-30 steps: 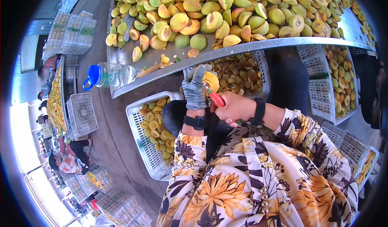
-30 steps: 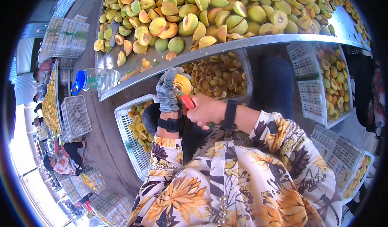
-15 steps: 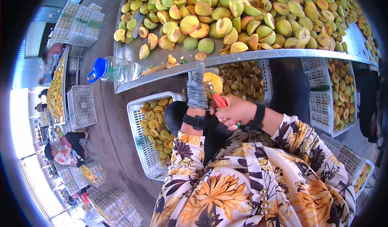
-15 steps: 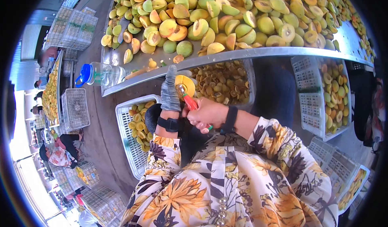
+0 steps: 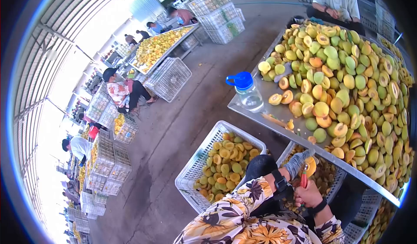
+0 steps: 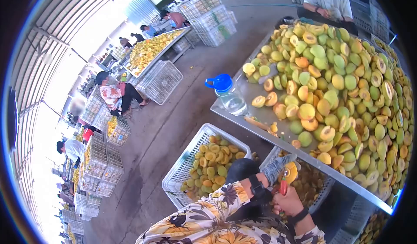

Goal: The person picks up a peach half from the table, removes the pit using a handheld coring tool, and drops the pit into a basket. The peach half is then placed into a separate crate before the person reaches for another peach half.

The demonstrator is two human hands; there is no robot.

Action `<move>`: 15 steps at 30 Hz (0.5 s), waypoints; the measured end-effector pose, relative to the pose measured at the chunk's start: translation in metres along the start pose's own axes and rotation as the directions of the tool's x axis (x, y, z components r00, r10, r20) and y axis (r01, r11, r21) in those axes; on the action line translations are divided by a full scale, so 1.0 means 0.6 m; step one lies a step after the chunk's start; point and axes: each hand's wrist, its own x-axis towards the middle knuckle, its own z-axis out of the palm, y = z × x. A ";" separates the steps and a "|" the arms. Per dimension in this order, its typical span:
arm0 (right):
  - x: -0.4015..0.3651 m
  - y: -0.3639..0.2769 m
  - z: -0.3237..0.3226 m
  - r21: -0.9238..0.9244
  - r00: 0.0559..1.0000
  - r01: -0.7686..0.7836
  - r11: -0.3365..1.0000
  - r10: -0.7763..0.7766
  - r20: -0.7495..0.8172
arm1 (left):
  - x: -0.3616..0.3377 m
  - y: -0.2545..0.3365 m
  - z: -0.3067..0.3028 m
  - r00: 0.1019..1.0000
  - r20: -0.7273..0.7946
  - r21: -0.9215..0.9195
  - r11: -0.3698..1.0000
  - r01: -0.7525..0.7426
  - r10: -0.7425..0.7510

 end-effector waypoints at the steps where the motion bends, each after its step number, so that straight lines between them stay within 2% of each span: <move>1: -0.003 -0.003 0.003 -0.019 1.000 0.006 1.000 -0.006 0.003 | -0.013 0.008 0.009 1.000 0.011 -0.026 0.999 -0.020 0.021; 2: -0.007 -0.010 0.004 -0.025 1.000 0.004 1.000 -0.004 0.011 | 0.004 -0.005 -0.008 1.000 0.005 -0.027 0.999 -0.028 0.028; 3: -0.012 -0.019 0.005 0.068 0.996 -0.039 0.997 0.034 0.080 | 0.033 -0.022 -0.030 0.928 -0.015 0.270 0.895 -0.355 0.372; 4: -0.016 -0.023 0.005 0.160 0.987 -0.091 0.983 0.068 0.147 | 0.057 -0.043 -0.052 0.750 0.069 0.532 0.612 -0.585 0.657; 5: -0.020 -0.023 0.004 0.159 0.987 -0.093 0.983 0.070 0.146 | 0.029 -0.021 -0.028 0.751 0.067 0.530 0.614 -0.585 0.657; 7: -0.027 -0.021 0.003 0.289 0.969 -0.102 0.952 0.029 0.246 | -0.027 0.026 0.019 0.709 0.238 0.798 0.283 -0.532 0.663; 8: -0.028 -0.019 0.003 0.242 0.976 -0.079 0.967 0.026 0.215 | -0.011 0.015 0.008 0.707 0.186 0.823 0.285 -0.492 0.682; 9: -0.023 -0.019 0.005 0.198 0.984 -0.053 0.979 0.018 0.175 | 0.001 0.007 0.008 0.755 0.029 0.648 0.563 -0.513 0.655; 10: -0.016 -0.016 0.007 -0.014 0.997 0.049 0.999 -0.048 0.059 | 0.019 -0.007 0.011 0.825 -0.104 0.392 0.786 -0.479 0.555; 11: -0.014 -0.010 -0.001 -0.054 0.978 0.183 0.982 -0.177 0.109 | 0.014 -0.001 0.004 0.967 -0.088 0.185 0.958 -0.219 0.238; 12: -0.011 -0.004 -0.008 -0.172 0.957 0.271 0.947 -0.247 0.150 | -0.008 0.011 0.027 0.983 -0.021 0.179 0.968 -0.174 0.180; 13: -0.010 0.004 -0.010 -0.302 0.969 0.246 0.921 -0.241 0.053 | 0.047 -0.027 -0.039 0.943 0.287 -0.036 0.985 -0.166 0.170; 15: -0.018 0.000 -0.008 -0.392 0.965 0.256 0.884 -0.256 0.052 | 0.010 -0.003 0.004 0.992 0.042 0.095 0.988 -0.120 0.116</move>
